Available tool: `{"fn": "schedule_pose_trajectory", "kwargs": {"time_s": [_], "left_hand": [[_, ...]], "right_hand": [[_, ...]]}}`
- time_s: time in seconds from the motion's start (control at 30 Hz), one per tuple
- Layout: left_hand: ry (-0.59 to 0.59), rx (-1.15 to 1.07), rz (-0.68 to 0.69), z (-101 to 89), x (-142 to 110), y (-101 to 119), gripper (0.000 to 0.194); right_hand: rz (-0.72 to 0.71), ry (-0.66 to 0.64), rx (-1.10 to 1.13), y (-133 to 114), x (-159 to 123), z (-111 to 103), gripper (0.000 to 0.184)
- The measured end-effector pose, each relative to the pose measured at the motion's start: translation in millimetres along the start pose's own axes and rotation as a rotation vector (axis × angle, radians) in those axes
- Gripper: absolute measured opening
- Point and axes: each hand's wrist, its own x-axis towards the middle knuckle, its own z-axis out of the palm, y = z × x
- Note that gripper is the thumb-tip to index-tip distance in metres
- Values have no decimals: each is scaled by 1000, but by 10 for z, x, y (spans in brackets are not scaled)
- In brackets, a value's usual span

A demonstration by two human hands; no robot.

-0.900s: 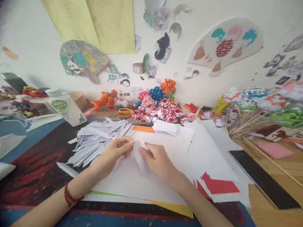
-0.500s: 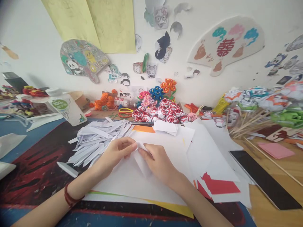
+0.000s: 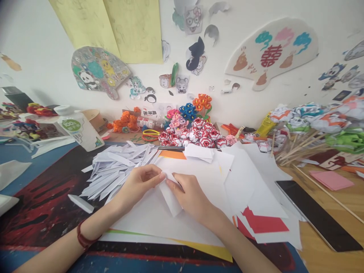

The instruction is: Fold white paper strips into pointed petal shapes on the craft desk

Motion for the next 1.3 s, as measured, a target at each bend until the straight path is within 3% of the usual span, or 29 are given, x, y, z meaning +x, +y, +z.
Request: {"fn": "schedule_pose_trajectory", "kwargs": {"time_s": [0.53,0.87,1.3], "left_hand": [[-19,51,36,-12,-2,11,27],[-69,-207,-22,-19,-5,88,27],[-117,-160,37,-49,17,30,25]], "right_hand": [[46,-37,47,-2,-7,-27,41],[51,-47,105,-67,-6,-98,36],[49,-70,114,-18,-13,-77,41]]}}
